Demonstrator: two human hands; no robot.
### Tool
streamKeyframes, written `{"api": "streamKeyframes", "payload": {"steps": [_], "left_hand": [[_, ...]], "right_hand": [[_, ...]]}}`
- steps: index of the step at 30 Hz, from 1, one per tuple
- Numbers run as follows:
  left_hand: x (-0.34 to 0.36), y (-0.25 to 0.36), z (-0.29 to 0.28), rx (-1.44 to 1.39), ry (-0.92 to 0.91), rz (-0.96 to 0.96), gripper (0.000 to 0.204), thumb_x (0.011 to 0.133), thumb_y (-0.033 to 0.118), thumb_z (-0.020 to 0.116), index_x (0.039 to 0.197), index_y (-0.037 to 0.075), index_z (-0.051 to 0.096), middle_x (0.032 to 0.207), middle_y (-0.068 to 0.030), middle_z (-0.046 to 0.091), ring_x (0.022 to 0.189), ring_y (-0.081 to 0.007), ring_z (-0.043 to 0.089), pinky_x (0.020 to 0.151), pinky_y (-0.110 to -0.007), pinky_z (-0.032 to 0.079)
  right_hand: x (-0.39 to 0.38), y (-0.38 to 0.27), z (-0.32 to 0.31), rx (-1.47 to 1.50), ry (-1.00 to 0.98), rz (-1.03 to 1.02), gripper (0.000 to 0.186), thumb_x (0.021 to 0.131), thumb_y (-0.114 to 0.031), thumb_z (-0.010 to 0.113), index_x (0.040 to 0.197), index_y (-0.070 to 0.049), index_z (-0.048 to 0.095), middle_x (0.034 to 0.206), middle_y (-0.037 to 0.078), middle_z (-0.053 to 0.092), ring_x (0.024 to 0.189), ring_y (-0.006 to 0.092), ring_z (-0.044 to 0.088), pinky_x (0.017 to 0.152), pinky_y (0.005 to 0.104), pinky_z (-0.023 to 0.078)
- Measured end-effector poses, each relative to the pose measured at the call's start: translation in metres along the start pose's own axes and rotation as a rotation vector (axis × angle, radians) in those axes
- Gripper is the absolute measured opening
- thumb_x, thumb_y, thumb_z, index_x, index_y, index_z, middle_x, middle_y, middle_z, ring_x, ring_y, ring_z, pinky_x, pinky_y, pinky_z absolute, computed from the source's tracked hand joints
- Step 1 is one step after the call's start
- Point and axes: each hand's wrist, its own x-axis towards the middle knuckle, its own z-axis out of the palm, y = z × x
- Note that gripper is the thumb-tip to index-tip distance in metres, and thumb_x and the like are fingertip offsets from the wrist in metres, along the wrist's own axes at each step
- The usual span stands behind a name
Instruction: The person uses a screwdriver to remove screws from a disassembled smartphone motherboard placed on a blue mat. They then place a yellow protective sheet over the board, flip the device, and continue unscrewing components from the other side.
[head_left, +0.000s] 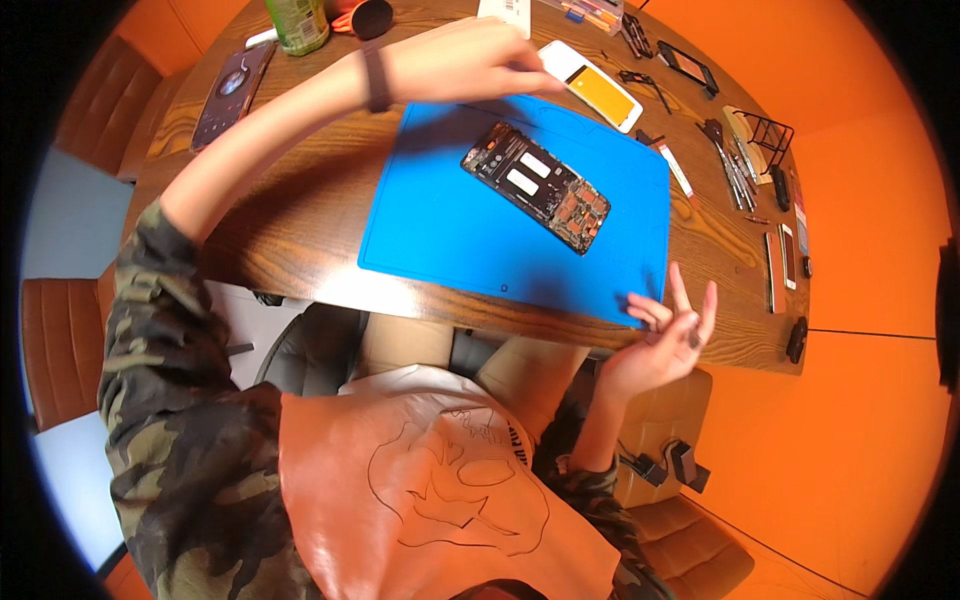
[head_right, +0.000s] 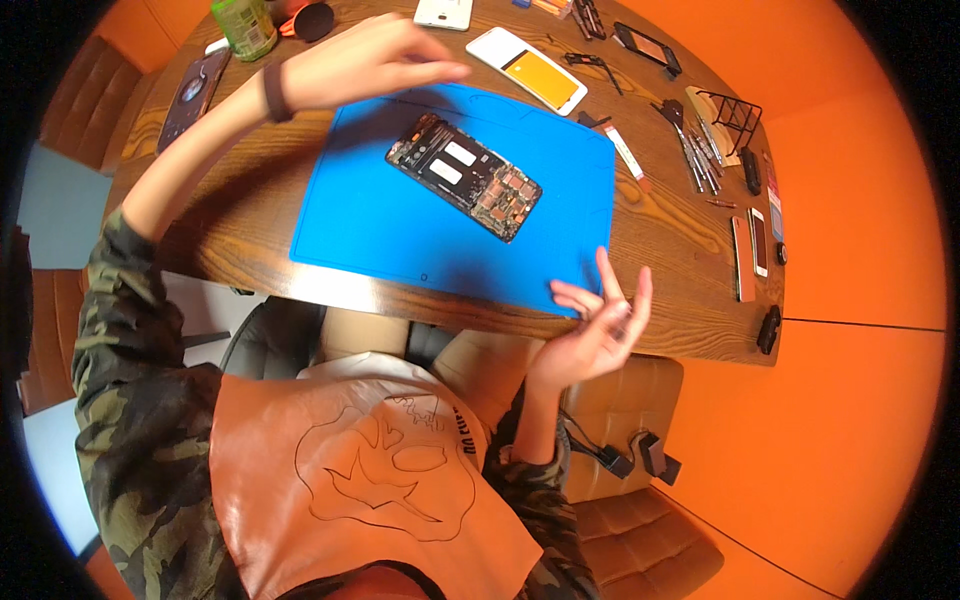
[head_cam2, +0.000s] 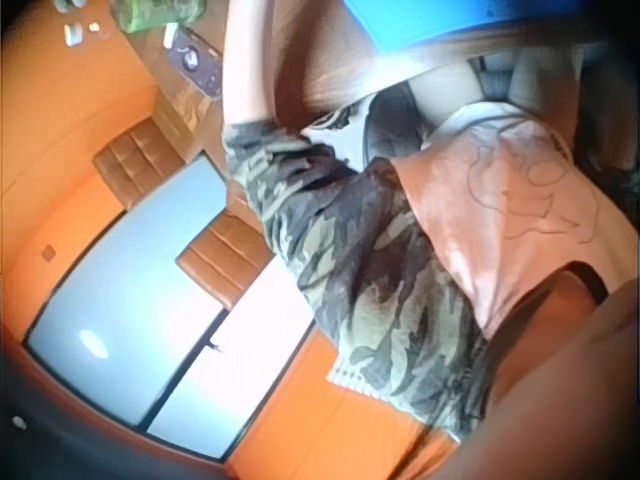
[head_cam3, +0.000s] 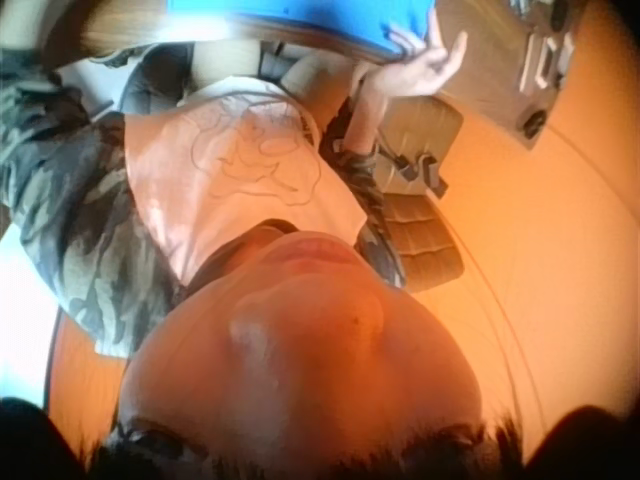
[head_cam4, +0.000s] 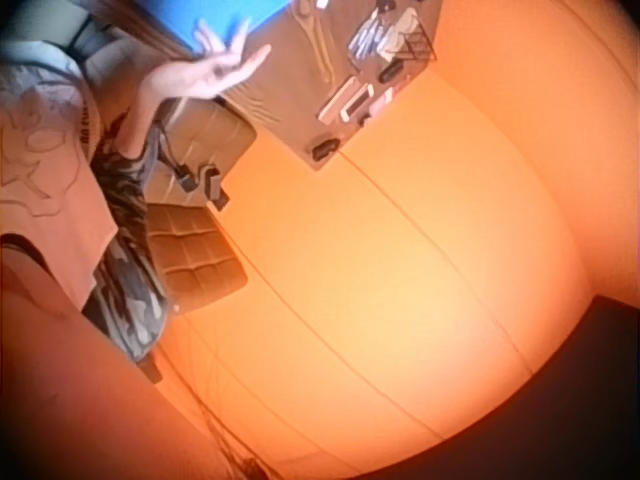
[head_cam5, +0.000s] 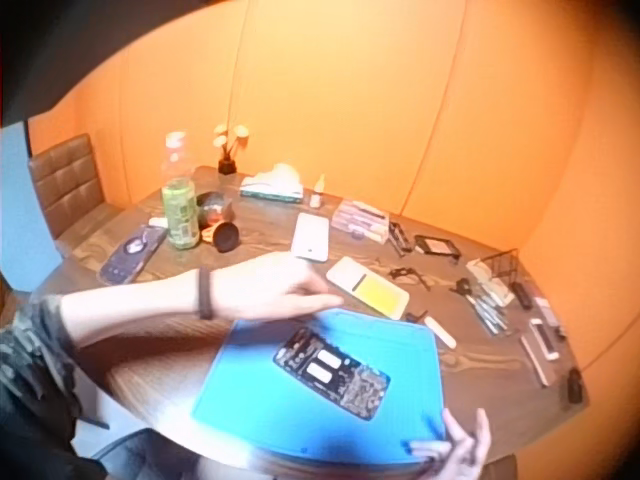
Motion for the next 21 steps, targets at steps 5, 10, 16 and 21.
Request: {"api": "streamKeyframes", "payload": {"steps": [5,10,16,21], "left_hand": [[-0.060,-0.012,0.030,-0.134,-0.061,0.095,0.091,0.083,0.045,0.078,0.153,0.005,0.037,0.149,-0.0182,0.048,0.138,-0.0333,0.044,0.116,-0.044,0.032],[-0.063,-0.028,0.070,-0.026,0.075,0.161,0.113,0.070,0.050,0.086,0.157,0.006,0.030,0.145,-0.0157,0.051,0.136,-0.0328,0.044,0.114,-0.045,0.027],[-0.062,-0.019,0.065,-0.079,0.123,0.130,0.101,0.063,0.041,0.090,0.145,0.005,0.044,0.115,-0.0130,0.057,0.107,-0.0320,0.052,0.098,-0.043,0.038],[-0.067,-0.002,0.066,-0.020,0.174,0.043,0.092,0.065,0.041,0.087,0.137,0.000,0.048,0.113,-0.0164,0.056,0.105,-0.0339,0.052,0.096,-0.044,0.041]], "right_hand": [[0.046,-0.023,-0.017,-0.020,-0.151,-0.171,0.060,0.113,-0.036,0.024,0.142,0.012,0.044,0.057,0.009,0.065,0.036,0.0043,0.042,0.035,0.0185,0.026],[0.103,-0.021,0.018,0.003,-0.337,-0.216,0.065,0.111,-0.044,0.030,0.133,0.011,0.055,0.047,0.000,0.052,0.037,0.0025,0.037,0.037,0.0193,0.021],[0.139,0.020,0.105,0.139,-0.569,-0.092,0.042,0.109,-0.037,0.046,0.098,0.000,0.065,0.063,0.002,0.059,0.047,0.0040,0.044,0.043,0.0199,0.030],[0.140,0.065,0.147,0.119,-0.715,0.126,0.031,0.108,-0.031,0.051,0.092,-0.004,0.057,0.065,0.001,0.055,0.049,0.0042,0.041,0.044,0.0198,0.030]]}}
